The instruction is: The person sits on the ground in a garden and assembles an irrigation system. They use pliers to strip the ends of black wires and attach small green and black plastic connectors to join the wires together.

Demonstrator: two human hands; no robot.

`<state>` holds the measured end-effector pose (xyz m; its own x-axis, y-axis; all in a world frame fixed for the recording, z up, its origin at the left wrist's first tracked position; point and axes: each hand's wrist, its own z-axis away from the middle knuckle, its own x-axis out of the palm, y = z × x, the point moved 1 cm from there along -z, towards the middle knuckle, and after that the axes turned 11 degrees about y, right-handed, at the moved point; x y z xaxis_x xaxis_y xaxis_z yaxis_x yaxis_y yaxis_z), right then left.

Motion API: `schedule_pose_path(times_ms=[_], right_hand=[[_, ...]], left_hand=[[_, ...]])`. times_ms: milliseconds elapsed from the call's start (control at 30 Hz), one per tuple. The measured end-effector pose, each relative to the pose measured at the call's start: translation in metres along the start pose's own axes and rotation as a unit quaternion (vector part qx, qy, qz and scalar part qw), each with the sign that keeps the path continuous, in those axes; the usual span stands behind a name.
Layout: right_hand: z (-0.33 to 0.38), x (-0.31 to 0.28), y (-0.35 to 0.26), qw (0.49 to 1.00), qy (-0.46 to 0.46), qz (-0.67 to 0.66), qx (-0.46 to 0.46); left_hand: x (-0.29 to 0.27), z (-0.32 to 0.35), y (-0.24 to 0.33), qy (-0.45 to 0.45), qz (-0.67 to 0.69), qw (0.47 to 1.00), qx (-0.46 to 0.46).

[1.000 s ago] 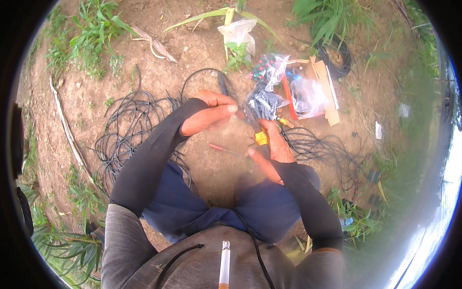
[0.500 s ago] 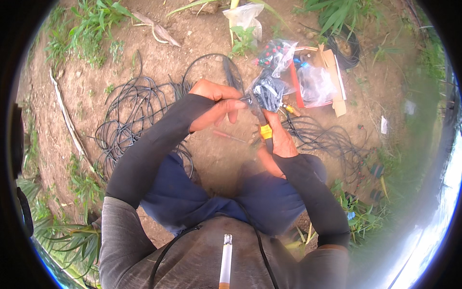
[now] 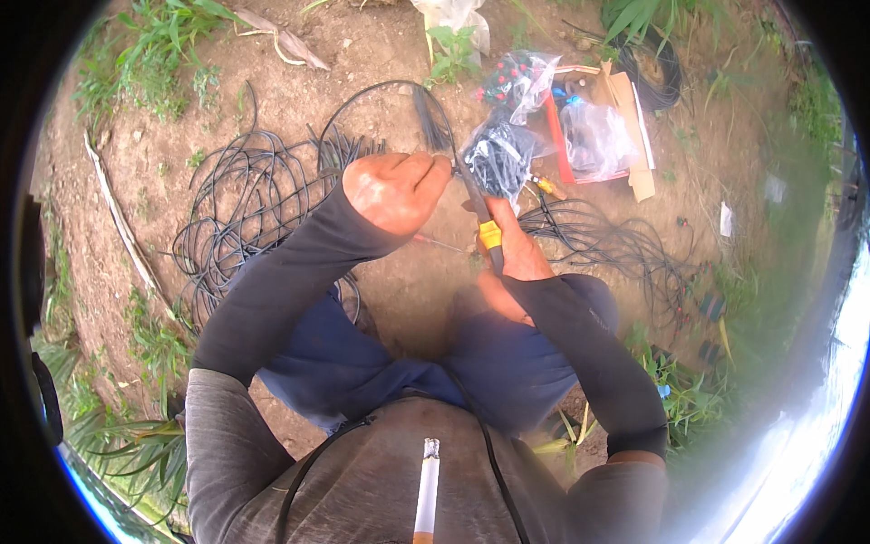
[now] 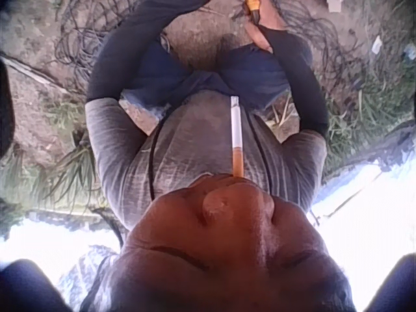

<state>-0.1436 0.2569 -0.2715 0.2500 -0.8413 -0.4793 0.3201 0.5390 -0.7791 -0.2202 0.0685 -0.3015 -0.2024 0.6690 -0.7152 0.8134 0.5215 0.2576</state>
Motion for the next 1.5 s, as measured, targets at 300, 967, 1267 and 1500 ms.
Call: schedule_pose_path(times_ms=[300,967,1267,1500], right_hand=[[0.000,-0.007,0.003,0.995,0.071,-0.023,-0.070],[0.002,0.001,0.004,0.981,0.076,0.036,-0.176],[0.000,0.003,0.000,0.990,0.061,0.063,-0.110],[-0.005,0.008,0.000,0.997,0.030,0.057,-0.030]], left_hand=[[-0.020,-0.025,-0.016,-0.152,0.432,0.810,-0.367],[-0.025,-0.018,-0.021,-0.169,0.531,0.740,-0.376],[-0.005,-0.003,-0.004,0.041,0.123,0.987,-0.091],[0.015,0.007,0.001,0.031,-0.005,0.997,-0.065]])
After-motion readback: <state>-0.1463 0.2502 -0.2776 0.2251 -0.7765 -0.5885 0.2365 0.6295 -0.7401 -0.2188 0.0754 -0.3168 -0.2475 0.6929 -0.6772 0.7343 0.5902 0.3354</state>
